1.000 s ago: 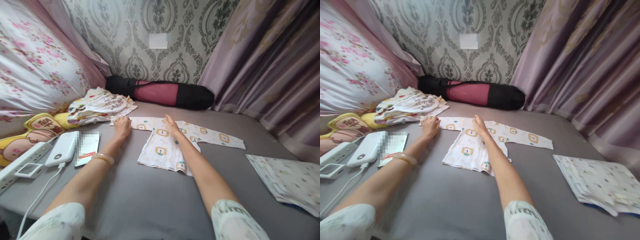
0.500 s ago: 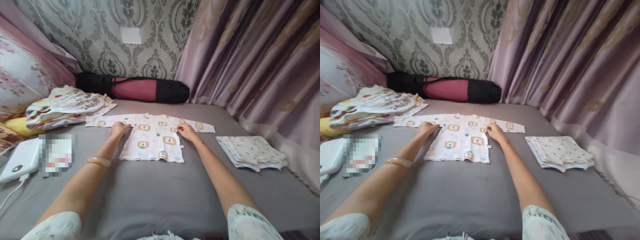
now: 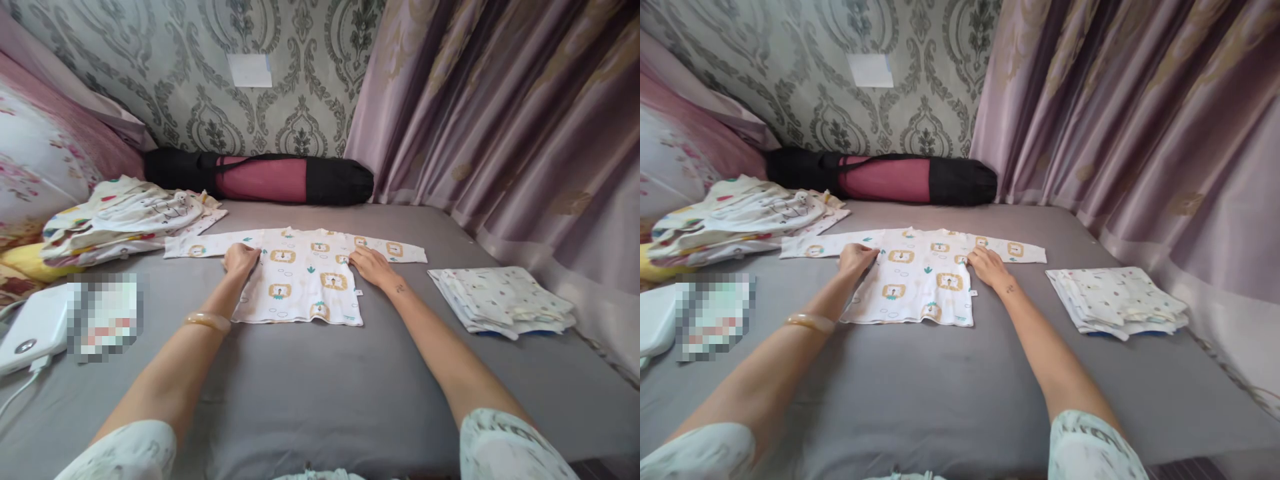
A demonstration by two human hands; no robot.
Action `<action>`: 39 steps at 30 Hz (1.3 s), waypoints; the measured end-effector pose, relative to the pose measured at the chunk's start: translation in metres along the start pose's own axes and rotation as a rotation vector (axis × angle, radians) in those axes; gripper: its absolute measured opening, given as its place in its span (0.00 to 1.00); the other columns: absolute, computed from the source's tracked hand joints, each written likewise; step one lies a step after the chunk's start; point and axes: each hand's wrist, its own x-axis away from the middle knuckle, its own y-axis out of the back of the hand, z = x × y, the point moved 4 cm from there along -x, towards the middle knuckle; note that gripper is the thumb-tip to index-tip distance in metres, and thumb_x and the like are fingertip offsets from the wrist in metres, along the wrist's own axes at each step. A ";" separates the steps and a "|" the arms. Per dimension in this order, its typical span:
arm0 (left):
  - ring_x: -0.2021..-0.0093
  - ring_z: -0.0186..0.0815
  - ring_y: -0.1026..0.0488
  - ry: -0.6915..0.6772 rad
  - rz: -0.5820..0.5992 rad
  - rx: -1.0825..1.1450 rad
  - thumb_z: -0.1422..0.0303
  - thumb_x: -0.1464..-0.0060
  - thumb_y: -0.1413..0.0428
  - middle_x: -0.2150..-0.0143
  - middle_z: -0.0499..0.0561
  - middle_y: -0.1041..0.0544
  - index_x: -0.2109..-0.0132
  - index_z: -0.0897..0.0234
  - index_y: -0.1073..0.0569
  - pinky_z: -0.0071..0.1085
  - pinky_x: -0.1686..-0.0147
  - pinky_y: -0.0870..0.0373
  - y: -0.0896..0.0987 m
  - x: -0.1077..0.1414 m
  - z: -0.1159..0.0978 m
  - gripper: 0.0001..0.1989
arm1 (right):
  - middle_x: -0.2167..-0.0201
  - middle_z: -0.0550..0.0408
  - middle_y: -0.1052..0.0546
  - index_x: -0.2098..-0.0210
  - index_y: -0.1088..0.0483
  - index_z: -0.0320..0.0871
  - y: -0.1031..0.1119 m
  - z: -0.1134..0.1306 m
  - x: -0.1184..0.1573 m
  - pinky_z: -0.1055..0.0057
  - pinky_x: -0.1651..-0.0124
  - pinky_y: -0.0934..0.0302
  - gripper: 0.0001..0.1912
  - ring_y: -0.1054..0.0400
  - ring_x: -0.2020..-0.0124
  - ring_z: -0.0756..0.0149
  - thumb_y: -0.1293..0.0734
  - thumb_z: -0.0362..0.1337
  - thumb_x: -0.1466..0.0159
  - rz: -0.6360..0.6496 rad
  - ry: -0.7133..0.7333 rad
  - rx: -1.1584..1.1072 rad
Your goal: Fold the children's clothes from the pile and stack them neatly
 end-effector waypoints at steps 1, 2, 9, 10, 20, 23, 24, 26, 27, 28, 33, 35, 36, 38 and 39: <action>0.51 0.51 0.27 -0.042 -0.020 -0.013 0.59 0.48 0.44 0.58 0.61 0.20 0.60 0.64 0.21 0.43 0.49 0.38 0.001 -0.001 0.001 0.15 | 0.58 0.48 0.26 0.58 0.28 0.41 0.001 0.000 -0.001 0.68 0.54 0.46 0.13 0.35 0.54 0.60 0.43 0.30 0.30 -0.006 0.022 0.044; 0.50 0.52 0.27 -0.087 -0.045 -0.033 0.59 0.47 0.45 0.57 0.61 0.20 0.59 0.64 0.21 0.44 0.49 0.39 0.002 -0.003 0.001 0.16 | 0.58 0.47 0.26 0.58 0.28 0.41 0.002 -0.001 -0.001 0.67 0.54 0.47 0.13 0.36 0.55 0.60 0.44 0.29 0.31 -0.011 0.038 0.086; 0.48 0.54 0.31 -0.310 -0.117 -0.242 0.60 0.44 0.49 0.52 0.62 0.22 0.58 0.64 0.21 0.46 0.51 0.38 0.001 -0.004 0.002 0.16 | 0.57 0.44 0.27 0.56 0.28 0.38 0.001 -0.005 -0.006 0.65 0.54 0.49 0.13 0.37 0.54 0.56 0.44 0.28 0.31 -0.001 0.070 0.184; 0.48 0.54 0.31 -0.316 -0.115 -0.254 0.60 0.44 0.49 0.52 0.61 0.23 0.58 0.63 0.22 0.45 0.51 0.38 0.002 -0.003 0.002 0.16 | 0.56 0.44 0.27 0.56 0.28 0.39 0.001 -0.004 -0.005 0.65 0.54 0.48 0.13 0.37 0.53 0.57 0.44 0.28 0.31 0.005 0.052 0.169; 0.64 0.47 0.25 -0.263 0.134 -0.220 0.50 0.49 0.48 0.71 0.56 0.22 0.70 0.61 0.25 0.33 0.67 0.37 0.023 0.027 0.028 0.19 | 0.57 0.44 0.24 0.56 0.28 0.42 0.010 0.024 0.028 0.66 0.57 0.43 0.23 0.30 0.55 0.54 0.47 0.50 0.30 0.207 -0.566 -0.192; 0.67 0.45 0.27 -0.316 0.198 -0.225 0.51 0.50 0.48 0.72 0.56 0.22 0.73 0.62 0.26 0.33 0.68 0.39 0.025 0.045 0.036 0.19 | 0.58 0.43 0.23 0.56 0.29 0.42 0.011 0.040 0.043 0.64 0.57 0.42 0.23 0.29 0.55 0.52 0.45 0.52 0.31 0.275 -0.615 -0.224; 0.68 0.45 0.27 -0.335 0.215 -0.231 0.51 0.51 0.48 0.73 0.56 0.23 0.73 0.62 0.26 0.33 0.68 0.39 0.025 0.051 0.038 0.19 | 0.58 0.43 0.23 0.56 0.29 0.42 0.012 0.045 0.048 0.64 0.57 0.42 0.23 0.29 0.54 0.51 0.45 0.52 0.32 0.284 -0.623 -0.223; 0.68 0.44 0.28 -0.379 0.235 -0.250 0.51 0.51 0.48 0.74 0.55 0.23 0.74 0.62 0.25 0.33 0.67 0.40 0.024 0.060 0.042 0.19 | 0.57 0.42 0.23 0.56 0.29 0.42 0.015 0.056 0.057 0.64 0.58 0.42 0.21 0.29 0.54 0.51 0.44 0.50 0.32 0.295 -0.624 -0.216; 0.68 0.44 0.28 -0.401 0.230 -0.263 0.51 0.52 0.48 0.74 0.56 0.24 0.75 0.62 0.25 0.33 0.67 0.40 0.024 0.064 0.044 0.19 | 0.56 0.42 0.23 0.56 0.29 0.42 0.017 0.060 0.062 0.64 0.58 0.42 0.20 0.29 0.54 0.51 0.43 0.49 0.32 0.297 -0.622 -0.214; 0.67 0.45 0.28 -0.419 0.220 -0.279 0.50 0.52 0.48 0.74 0.56 0.24 0.76 0.62 0.26 0.34 0.66 0.40 0.025 0.068 0.045 0.20 | 0.56 0.42 0.23 0.57 0.29 0.42 0.019 0.065 0.066 0.65 0.58 0.42 0.19 0.29 0.54 0.51 0.43 0.48 0.32 0.298 -0.617 -0.215; 0.66 0.45 0.28 -0.409 0.240 -0.272 0.51 0.54 0.47 0.74 0.56 0.26 0.77 0.62 0.28 0.33 0.67 0.40 0.029 0.086 0.047 0.19 | 0.60 0.45 0.22 0.60 0.28 0.43 0.025 0.077 0.079 0.68 0.62 0.45 0.15 0.28 0.58 0.56 0.43 0.44 0.32 0.293 -0.607 -0.268; 0.69 0.41 0.29 -0.347 0.283 -0.180 0.52 0.53 0.47 0.75 0.52 0.27 0.75 0.62 0.29 0.31 0.70 0.40 0.032 0.093 0.046 0.17 | 0.63 0.47 0.22 0.61 0.29 0.43 0.025 0.076 0.080 0.69 0.64 0.46 0.15 0.29 0.60 0.58 0.43 0.43 0.33 0.270 -0.619 -0.310; 0.70 0.39 0.30 -0.312 0.290 -0.122 0.53 0.53 0.47 0.75 0.51 0.27 0.74 0.62 0.30 0.30 0.71 0.40 0.033 0.095 0.046 0.16 | 0.63 0.48 0.22 0.60 0.29 0.42 0.024 0.075 0.080 0.70 0.65 0.47 0.14 0.29 0.61 0.59 0.42 0.43 0.33 0.255 -0.626 -0.348; 0.72 0.37 0.31 -0.259 0.279 0.008 0.54 0.55 0.46 0.74 0.49 0.27 0.69 0.63 0.29 0.29 0.73 0.40 0.036 0.099 0.047 0.15 | 0.64 0.50 0.23 0.55 0.31 0.42 0.022 0.072 0.082 0.71 0.66 0.46 0.15 0.29 0.63 0.61 0.40 0.43 0.34 0.217 -0.650 -0.447; 0.72 0.36 0.31 -0.252 0.278 0.075 0.55 0.55 0.45 0.73 0.48 0.27 0.66 0.63 0.29 0.28 0.73 0.40 0.037 0.099 0.049 0.16 | 0.65 0.51 0.23 0.51 0.32 0.41 0.022 0.071 0.082 0.72 0.66 0.45 0.17 0.30 0.64 0.61 0.40 0.43 0.35 0.192 -0.657 -0.497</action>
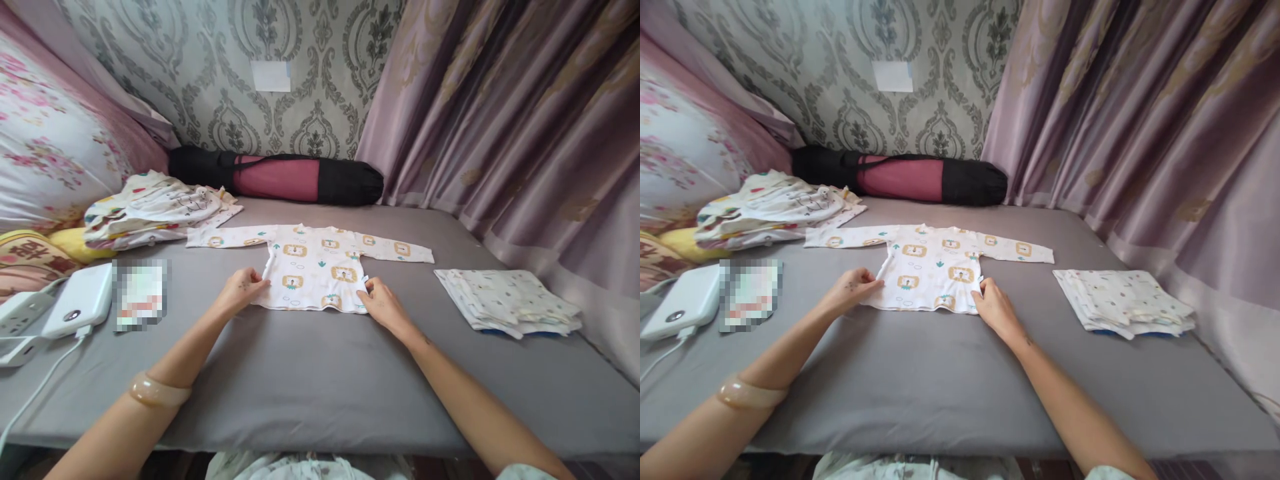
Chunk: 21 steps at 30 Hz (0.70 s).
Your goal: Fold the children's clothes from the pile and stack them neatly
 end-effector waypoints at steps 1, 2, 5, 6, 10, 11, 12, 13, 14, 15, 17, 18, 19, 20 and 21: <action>0.73 0.35 0.32 -0.017 -0.001 0.060 0.55 0.56 0.44 0.73 0.47 0.27 0.61 0.64 0.28 0.28 0.74 0.40 0.000 0.001 0.001 0.18 | 0.65 0.52 0.23 0.46 0.35 0.41 0.001 -0.001 0.000 0.72 0.66 0.44 0.20 0.30 0.65 0.62 0.40 0.43 0.35 -0.009 0.012 -0.046; 0.73 0.35 0.32 -0.047 0.005 0.109 0.56 0.56 0.44 0.73 0.46 0.28 0.56 0.64 0.28 0.28 0.74 0.40 0.000 0.001 0.001 0.22 | 0.66 0.53 0.23 0.42 0.38 0.41 0.002 -0.001 0.001 0.71 0.65 0.43 0.24 0.30 0.65 0.62 0.40 0.42 0.35 -0.015 0.039 -0.080; 0.72 0.35 0.33 -0.164 0.025 0.124 0.57 0.54 0.45 0.73 0.44 0.31 0.43 0.60 0.32 0.29 0.69 0.37 0.002 0.002 0.002 0.30 | 0.68 0.55 0.23 0.35 0.44 0.45 0.004 0.000 0.005 0.70 0.63 0.41 0.29 0.29 0.65 0.61 0.42 0.40 0.34 0.000 0.152 -0.103; 0.70 0.36 0.32 -0.190 0.032 0.091 0.58 0.54 0.45 0.73 0.44 0.31 0.42 0.59 0.31 0.30 0.67 0.36 0.002 0.002 0.001 0.30 | 0.67 0.55 0.23 0.34 0.44 0.47 0.005 -0.001 0.006 0.69 0.62 0.40 0.29 0.29 0.64 0.61 0.43 0.40 0.34 0.009 0.173 -0.094; 0.66 0.39 0.31 -0.216 0.119 -0.039 0.58 0.52 0.49 0.72 0.47 0.30 0.51 0.60 0.22 0.32 0.62 0.36 0.000 0.000 0.002 0.23 | 0.55 0.50 0.22 0.39 0.35 0.47 0.004 -0.003 0.006 0.68 0.54 0.40 0.24 0.29 0.54 0.58 0.44 0.39 0.34 0.046 0.188 -0.028; 0.67 0.39 0.32 -0.213 0.136 -0.048 0.57 0.52 0.49 0.72 0.48 0.30 0.53 0.61 0.21 0.32 0.63 0.37 0.000 0.000 0.002 0.22 | 0.52 0.50 0.23 0.41 0.33 0.47 0.003 -0.004 0.007 0.67 0.52 0.40 0.23 0.30 0.51 0.57 0.44 0.39 0.33 0.061 0.190 -0.006; 0.68 0.38 0.32 -0.210 0.146 -0.045 0.57 0.52 0.49 0.73 0.47 0.31 0.54 0.62 0.21 0.32 0.64 0.37 0.000 -0.001 0.003 0.23 | 0.50 0.49 0.23 0.41 0.32 0.47 0.002 -0.005 0.007 0.67 0.51 0.40 0.23 0.30 0.50 0.56 0.44 0.39 0.33 0.078 0.192 0.018; 0.69 0.38 0.33 -0.205 0.154 -0.034 0.56 0.53 0.48 0.74 0.47 0.32 0.54 0.62 0.21 0.31 0.65 0.38 0.000 -0.001 0.004 0.23 | 0.49 0.49 0.24 0.41 0.33 0.47 0.002 -0.005 0.008 0.66 0.51 0.40 0.23 0.31 0.49 0.55 0.44 0.39 0.33 0.094 0.195 0.041; 0.70 0.37 0.33 -0.197 0.160 -0.014 0.56 0.54 0.47 0.74 0.46 0.32 0.54 0.62 0.21 0.30 0.67 0.38 0.001 -0.001 0.005 0.24 | 0.48 0.48 0.24 0.41 0.33 0.47 0.003 -0.005 0.009 0.66 0.51 0.41 0.23 0.31 0.48 0.55 0.45 0.39 0.33 0.106 0.203 0.062; 0.71 0.36 0.34 -0.188 0.174 0.014 0.55 0.55 0.46 0.75 0.46 0.33 0.54 0.62 0.21 0.30 0.69 0.39 0.002 -0.001 0.006 0.24 | 0.48 0.48 0.25 0.40 0.34 0.47 0.004 -0.004 0.010 0.66 0.52 0.41 0.23 0.31 0.48 0.55 0.44 0.39 0.33 0.116 0.213 0.080; 0.74 0.34 0.36 -0.155 0.219 0.096 0.52 0.57 0.44 0.76 0.45 0.34 0.54 0.63 0.21 0.28 0.72 0.42 0.005 -0.001 0.006 0.26 | 0.48 0.48 0.24 0.39 0.35 0.47 0.010 -0.002 0.010 0.68 0.54 0.41 0.24 0.31 0.49 0.56 0.43 0.39 0.33 0.148 0.230 0.116; 0.74 0.33 0.37 -0.129 0.240 0.149 0.51 0.58 0.42 0.76 0.44 0.34 0.54 0.63 0.22 0.28 0.73 0.42 0.006 -0.002 0.005 0.27 | 0.50 0.48 0.24 0.39 0.35 0.47 0.013 0.000 0.009 0.69 0.56 0.42 0.24 0.30 0.51 0.56 0.42 0.40 0.34 0.173 0.231 0.135; 0.74 0.33 0.36 -0.097 0.251 0.207 0.49 0.60 0.41 0.76 0.45 0.34 0.54 0.63 0.22 0.27 0.73 0.42 0.006 -0.005 0.004 0.29 | 0.52 0.49 0.22 0.41 0.33 0.47 0.017 0.001 0.006 0.70 0.58 0.42 0.23 0.29 0.54 0.57 0.40 0.40 0.35 0.202 0.227 0.152; 0.73 0.33 0.36 -0.059 0.251 0.266 0.48 0.61 0.40 0.75 0.45 0.33 0.53 0.63 0.22 0.27 0.73 0.41 0.007 -0.008 0.003 0.30 | 0.56 0.50 0.21 0.44 0.30 0.48 0.021 0.004 0.002 0.71 0.61 0.43 0.21 0.28 0.58 0.58 0.39 0.41 0.35 0.227 0.221 0.169; 0.73 0.33 0.35 -0.020 0.240 0.324 0.48 0.62 0.39 0.75 0.45 0.32 0.53 0.63 0.23 0.27 0.73 0.40 0.007 -0.013 0.001 0.32 | 0.60 0.51 0.21 0.49 0.26 0.47 0.024 0.008 -0.003 0.71 0.64 0.44 0.18 0.28 0.61 0.59 0.39 0.42 0.35 0.239 0.220 0.182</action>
